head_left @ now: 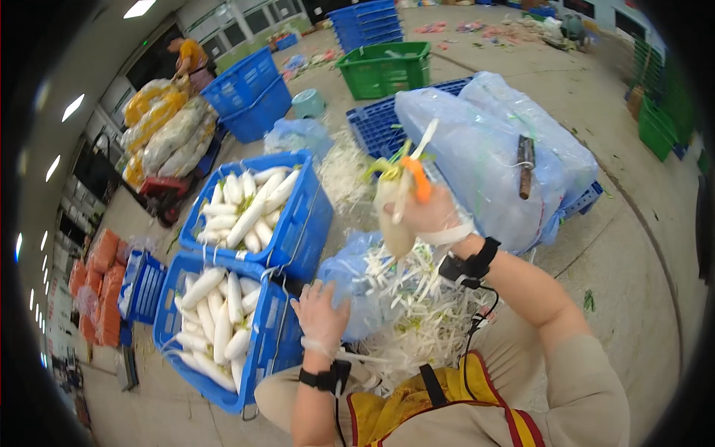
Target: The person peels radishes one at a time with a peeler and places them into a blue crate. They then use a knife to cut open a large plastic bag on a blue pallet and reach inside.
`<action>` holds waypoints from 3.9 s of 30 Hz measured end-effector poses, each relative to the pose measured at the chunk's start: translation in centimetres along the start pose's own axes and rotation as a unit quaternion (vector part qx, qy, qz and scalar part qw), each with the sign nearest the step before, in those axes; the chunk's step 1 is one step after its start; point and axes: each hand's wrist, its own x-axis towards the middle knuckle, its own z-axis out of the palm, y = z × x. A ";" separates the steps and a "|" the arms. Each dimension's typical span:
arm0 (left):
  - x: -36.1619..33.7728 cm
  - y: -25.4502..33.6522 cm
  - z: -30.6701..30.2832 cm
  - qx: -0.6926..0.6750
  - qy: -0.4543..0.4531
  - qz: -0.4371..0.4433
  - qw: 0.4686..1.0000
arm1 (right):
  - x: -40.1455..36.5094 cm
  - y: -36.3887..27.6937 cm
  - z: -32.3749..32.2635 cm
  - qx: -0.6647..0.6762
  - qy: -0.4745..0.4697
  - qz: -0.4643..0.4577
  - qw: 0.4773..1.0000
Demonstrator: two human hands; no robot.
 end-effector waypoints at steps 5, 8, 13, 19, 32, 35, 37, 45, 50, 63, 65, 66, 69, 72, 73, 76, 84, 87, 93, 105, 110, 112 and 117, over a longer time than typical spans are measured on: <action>1.5 5.6 -1.0 -0.472 0.047 0.076 0.877 | -1.5 0.7 0.8 0.102 -0.202 0.167 0.960; 1.0 7.2 -2.0 -0.866 -0.185 -0.084 0.457 | -3.8 -0.9 1.9 0.343 -0.252 0.200 0.883; 1.3 6.0 -0.3 -0.627 -0.058 -0.003 0.777 | -2.1 3.2 3.5 0.134 -0.303 0.128 0.935; -0.3 6.3 -4.0 -0.392 -0.038 -0.002 0.919 | -1.2 -1.2 1.8 0.007 -0.263 0.106 0.959; 0.2 4.8 -2.5 -0.840 -0.171 -0.059 0.512 | 3.1 -6.3 6.7 0.564 0.114 0.282 0.768; 0.5 4.7 -3.0 -0.634 0.046 0.005 0.772 | 4.4 0.0 6.7 0.041 0.084 0.023 0.995; 0.3 4.3 -3.8 -0.589 0.068 -0.020 0.805 | 4.1 3.0 6.0 -0.180 0.050 -0.051 0.981; 1.1 3.1 -1.9 -0.566 0.113 -0.125 0.807 | 1.3 3.5 2.9 -0.051 -0.315 0.145 0.937; 0.3 4.3 -2.0 -0.513 0.022 -0.110 0.851 | -1.3 -1.8 4.0 0.122 -0.301 0.312 0.893; 0.3 3.5 -2.9 -0.408 -0.050 -0.033 0.911 | -1.1 0.6 4.8 -0.102 -0.112 -0.267 0.952; 0.4 3.5 -2.5 -0.401 -0.068 -0.034 0.913 | -1.8 -1.5 5.6 0.022 -0.095 -0.119 0.988; 0.5 3.3 -1.6 -0.498 -0.065 -0.009 0.865 | -1.4 -2.3 4.7 0.120 -0.139 0.036 0.982; 0.3 3.9 -0.8 -0.713 -0.127 0.008 0.689 | -0.3 -3.1 4.0 0.293 -0.143 0.191 0.926; 0.4 4.1 -1.6 -0.830 -0.171 0.009 0.531 | 0.6 -4.2 3.2 0.401 -0.142 0.174 0.888; 0.1 3.9 -1.9 -0.846 -0.160 0.015 0.508 | 1.3 -4.4 2.2 0.448 -0.118 0.132 0.876; 0.1 2.7 -1.6 -0.910 -0.190 -0.058 0.364 | 4.4 -4.3 -1.5 0.513 -0.078 0.074 0.852; 1.8 1.4 -1.2 -0.767 0.008 -0.129 0.628 | -1.1 6.5 1.3 -0.478 -0.381 -0.052 0.790; 0.9 1.7 -1.2 -0.767 -0.054 -0.141 0.624 | -1.6 2.6 2.5 0.035 -0.274 0.304 0.912; 0.7 4.4 -1.7 -0.727 -0.095 -0.085 0.675 | -6.3 0.2 4.1 0.292 -0.334 0.295 0.847; 0.5 5.6 -4.0 -0.526 -0.073 -0.038 0.846 | -6.8 1.2 4.3 0.330 -0.275 0.336 0.838; -0.5 2.5 -4.0 -0.406 -0.016 0.096 0.909 | -2.6 3.7 2.5 0.401 -0.149 0.283 0.859; -1.0 1.2 -8.2 -0.229 -0.035 0.132 0.964 | 0.2 4.9 0.4 0.436 -0.078 0.259 0.858; -2.3 -1.9 -15.7 -0.114 0.285 0.077 0.949 | 4.0 11.6 -5.1 0.484 0.050 0.253 0.836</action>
